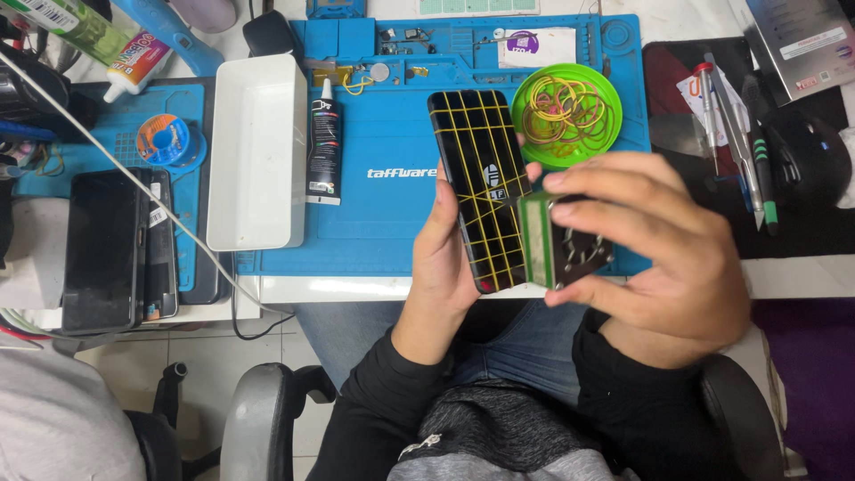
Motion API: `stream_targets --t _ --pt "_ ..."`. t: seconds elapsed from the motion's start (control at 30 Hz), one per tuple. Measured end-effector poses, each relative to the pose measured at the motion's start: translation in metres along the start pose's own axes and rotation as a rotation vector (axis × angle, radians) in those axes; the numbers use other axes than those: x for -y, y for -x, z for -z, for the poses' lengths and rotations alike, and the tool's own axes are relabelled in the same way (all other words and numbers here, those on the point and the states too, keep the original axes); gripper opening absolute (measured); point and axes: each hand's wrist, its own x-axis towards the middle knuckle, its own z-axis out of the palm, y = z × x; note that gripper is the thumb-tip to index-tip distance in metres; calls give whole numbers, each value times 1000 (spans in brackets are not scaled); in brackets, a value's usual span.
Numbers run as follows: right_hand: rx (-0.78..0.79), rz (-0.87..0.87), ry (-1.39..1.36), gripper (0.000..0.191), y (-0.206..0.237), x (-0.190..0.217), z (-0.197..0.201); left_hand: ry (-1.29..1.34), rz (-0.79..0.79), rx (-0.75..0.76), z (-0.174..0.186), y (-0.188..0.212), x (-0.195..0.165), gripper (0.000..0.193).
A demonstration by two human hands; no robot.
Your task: The person holds a smartphone with yellow rubber bands stretched across its back and presses a small cooling fan against it, then stretches and repositions rubber bands from a green bowl over the fan to secure it to the phone, repeatedly adjusting the bands and fan position.
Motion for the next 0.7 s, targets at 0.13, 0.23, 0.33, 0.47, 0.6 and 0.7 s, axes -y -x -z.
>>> stream_targets --t 0.13,0.23,0.33,0.47,0.6,0.7 --pt "10 8 -48 68 0 3 -6 -136 -16 -33 -1 2 2 70" --pt "-26 13 -39 70 1 0 -10 -165 100 -27 -5 4 1 68" --pt "-115 -1 21 72 3 -5 -11 -194 192 -71 -10 4 1 63" --pt "-276 -15 72 70 5 -16 -12 -259 296 -41 -12 7 -5 59" --pt "-365 -74 87 67 9 -20 -11 -285 316 -37 -8 6 -4 58" --pt "-385 -154 82 61 10 -20 -11 -169 302 -9 -3 3 -1 60"
